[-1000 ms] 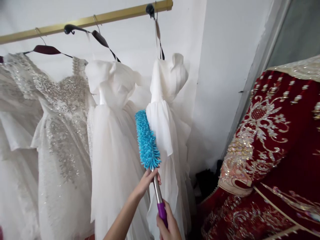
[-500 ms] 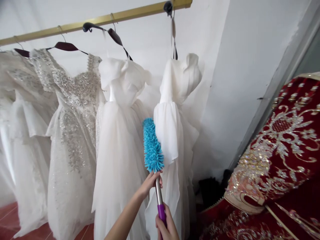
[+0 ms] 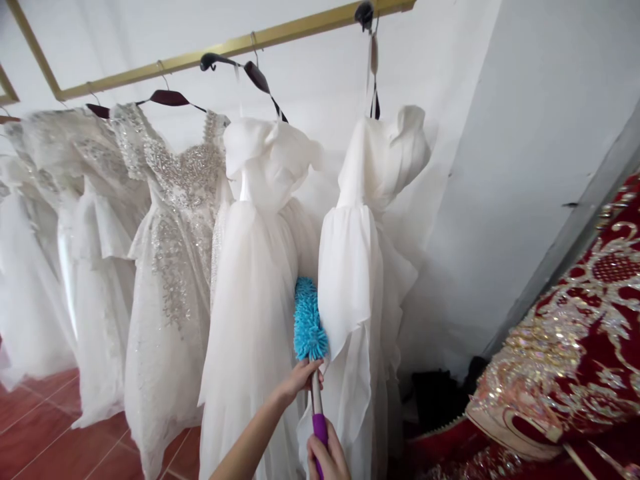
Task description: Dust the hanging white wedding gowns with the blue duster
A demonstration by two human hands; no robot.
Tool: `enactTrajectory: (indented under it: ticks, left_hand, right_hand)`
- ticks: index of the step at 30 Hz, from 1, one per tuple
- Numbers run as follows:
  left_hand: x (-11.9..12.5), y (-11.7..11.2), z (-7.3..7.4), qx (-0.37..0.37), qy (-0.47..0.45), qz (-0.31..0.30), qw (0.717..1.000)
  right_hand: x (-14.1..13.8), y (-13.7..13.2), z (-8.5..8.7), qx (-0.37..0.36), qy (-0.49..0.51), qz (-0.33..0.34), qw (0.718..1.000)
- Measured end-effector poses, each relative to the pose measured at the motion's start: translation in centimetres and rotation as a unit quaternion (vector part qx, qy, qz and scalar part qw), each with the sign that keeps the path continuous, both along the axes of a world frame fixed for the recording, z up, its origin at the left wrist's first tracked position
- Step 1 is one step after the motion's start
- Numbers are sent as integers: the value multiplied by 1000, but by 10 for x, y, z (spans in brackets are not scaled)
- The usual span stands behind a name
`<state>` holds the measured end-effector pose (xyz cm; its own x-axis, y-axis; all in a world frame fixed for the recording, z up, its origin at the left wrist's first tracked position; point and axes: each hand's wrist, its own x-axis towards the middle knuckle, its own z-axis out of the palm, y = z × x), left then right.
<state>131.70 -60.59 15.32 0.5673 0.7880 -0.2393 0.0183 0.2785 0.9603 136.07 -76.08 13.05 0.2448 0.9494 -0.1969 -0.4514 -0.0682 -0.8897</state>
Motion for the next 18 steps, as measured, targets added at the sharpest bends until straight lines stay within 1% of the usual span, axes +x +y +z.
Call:
enactTrajectory:
  ticks: [3, 6, 8, 10, 12, 14, 16, 18]
  left_hand:
    - [-2, 0, 39, 35, -42, -3, 998]
    - [-3, 3, 77, 60, -98, -1, 993]
    - [-5, 6, 98, 63, -135, 0, 989]
    - [-9, 9, 114, 61, -171, -3, 983]
    - [-16, 12, 126, 60, -195, -5, 979]
    - [-24, 18, 132, 58, -205, -5, 977]
    - [-35, 26, 132, 55, -210, -4, 976]
    - [-48, 38, 127, 47, -210, -4, 977]
  right_hand:
    - [-6, 3, 30, 50, -1, 28, 998]
    - [-16, 9, 63, 79, -19, 17, 997]
    - [-24, 15, 79, 92, -43, 2, 995]
    - [-30, 22, 91, 96, -76, -3, 992]
    - [-38, 31, 96, 99, -106, -3, 989]
    - [-46, 41, 96, 100, -119, -9, 988]
    - [-58, 52, 92, 98, -119, -23, 988]
    - [-74, 64, 86, 91, -117, -40, 988]
